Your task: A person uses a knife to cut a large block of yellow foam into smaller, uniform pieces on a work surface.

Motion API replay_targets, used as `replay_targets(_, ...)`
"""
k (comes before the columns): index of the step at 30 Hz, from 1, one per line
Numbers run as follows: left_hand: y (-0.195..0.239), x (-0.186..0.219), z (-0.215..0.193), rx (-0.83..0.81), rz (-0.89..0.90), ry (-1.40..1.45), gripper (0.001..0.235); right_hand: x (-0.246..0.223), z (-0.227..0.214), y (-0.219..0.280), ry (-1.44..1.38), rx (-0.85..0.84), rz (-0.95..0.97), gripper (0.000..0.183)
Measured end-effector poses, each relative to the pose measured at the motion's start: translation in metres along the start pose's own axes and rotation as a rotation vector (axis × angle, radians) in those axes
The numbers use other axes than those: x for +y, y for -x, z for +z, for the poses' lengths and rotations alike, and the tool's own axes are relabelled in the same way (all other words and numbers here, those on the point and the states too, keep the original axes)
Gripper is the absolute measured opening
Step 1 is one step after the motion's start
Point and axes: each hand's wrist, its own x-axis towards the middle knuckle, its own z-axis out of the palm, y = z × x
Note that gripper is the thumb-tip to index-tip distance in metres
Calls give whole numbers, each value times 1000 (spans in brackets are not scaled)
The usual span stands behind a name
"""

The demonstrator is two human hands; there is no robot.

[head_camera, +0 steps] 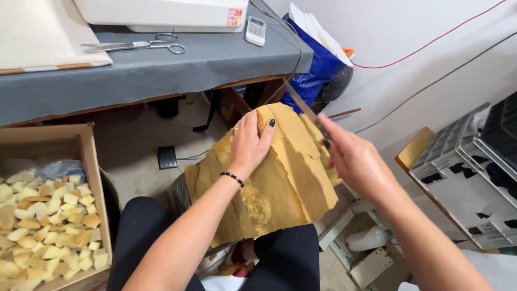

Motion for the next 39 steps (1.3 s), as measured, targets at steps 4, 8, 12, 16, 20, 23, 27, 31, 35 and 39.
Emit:
replay_targets(4, 6, 4, 1, -12, 9, -30, 58, 21, 33, 7, 422, 94, -60, 56)
replay_targets(8, 11, 9, 1, 2, 8, 2, 58, 14, 43, 5, 594, 193, -96, 44)
replay_targets(12, 12, 8, 2, 21, 23, 8, 56, 10, 40, 2, 563, 157, -107, 43)
replay_targets(16, 13, 0, 19, 10, -9, 6, 50, 15, 50, -21, 472, 70, 0, 38)
replay_targets(20, 14, -10, 34, 116, 110, -48, 38, 34, 84, -56, 546, 59, -14, 42)
replay_targets(23, 9, -12, 30, 165, 145, -45, 35, 17, 71, -53, 620, 93, -78, 41)
replay_targets(27, -19, -41, 37, 234, 198, 29, 34, -29, 22, -19, 572, 27, 5, 38)
replay_targets(31, -7, -38, 40, 214, 225, -17, 28, 8, 63, -43, 562, 37, 5, 38)
replay_targets(35, 1, -30, 43, 187, 210, -61, 27, 40, 100, -75, 644, 52, -66, 37)
replay_targets(39, -27, -51, 39, 238, 256, 13, 27, -30, 28, -33, 695, -44, 4, 38)
